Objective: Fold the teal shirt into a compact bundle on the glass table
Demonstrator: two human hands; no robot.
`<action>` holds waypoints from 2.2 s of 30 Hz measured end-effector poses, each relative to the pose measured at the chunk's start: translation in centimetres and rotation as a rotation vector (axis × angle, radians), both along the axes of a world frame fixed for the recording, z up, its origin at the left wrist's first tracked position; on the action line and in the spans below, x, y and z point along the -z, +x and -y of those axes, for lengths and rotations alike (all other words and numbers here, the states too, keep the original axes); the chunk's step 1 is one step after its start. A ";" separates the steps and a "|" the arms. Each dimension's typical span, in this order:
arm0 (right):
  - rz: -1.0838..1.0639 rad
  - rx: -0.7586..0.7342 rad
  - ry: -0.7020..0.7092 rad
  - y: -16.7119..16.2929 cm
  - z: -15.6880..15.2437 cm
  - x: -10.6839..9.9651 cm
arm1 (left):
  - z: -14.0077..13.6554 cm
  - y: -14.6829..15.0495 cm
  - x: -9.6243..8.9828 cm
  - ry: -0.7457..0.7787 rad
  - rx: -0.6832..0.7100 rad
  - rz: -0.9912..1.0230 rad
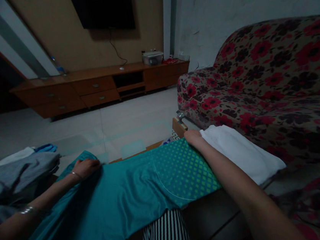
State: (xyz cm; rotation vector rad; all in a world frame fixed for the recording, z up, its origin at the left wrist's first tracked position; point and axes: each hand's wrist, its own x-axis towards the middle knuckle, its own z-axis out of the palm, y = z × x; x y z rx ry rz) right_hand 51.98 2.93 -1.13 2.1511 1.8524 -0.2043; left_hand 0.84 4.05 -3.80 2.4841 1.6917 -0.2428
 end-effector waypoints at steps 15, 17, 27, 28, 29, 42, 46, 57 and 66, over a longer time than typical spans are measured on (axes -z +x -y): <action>-0.153 -0.076 0.598 -3.5 6.5 4.2 | 11.3 6.3 0.8 0.403 -0.099 0.092; -0.172 -0.101 0.703 -4.2 7.8 4.7 | 11.8 6.1 1.9 0.334 -0.109 0.074; -0.234 -0.144 0.594 -3.1 5.6 9.4 | 11.6 6.1 3.4 0.308 -0.175 -0.046; -0.231 -0.144 0.600 -2.1 5.1 9.7 | 11.6 6.1 3.5 0.313 -0.180 -0.047; -0.231 -0.151 0.604 -1.2 4.8 9.8 | 11.6 6.0 3.5 0.313 -0.181 -0.045; -0.218 -0.387 0.692 -3.8 13.9 7.4 | 22.3 2.3 1.9 0.308 -0.078 0.062; -0.227 -0.465 0.605 -2.0 16.7 10.5 | 27.8 -0.1 2.3 0.273 -0.168 0.055; -0.107 -0.724 0.563 0.1 26.8 7.1 | 37.1 -7.1 -1.7 0.402 -0.853 0.089; 0.079 -0.670 0.509 -2.6 26.7 5.5 | 35.4 -10.9 -1.8 0.126 -1.080 0.399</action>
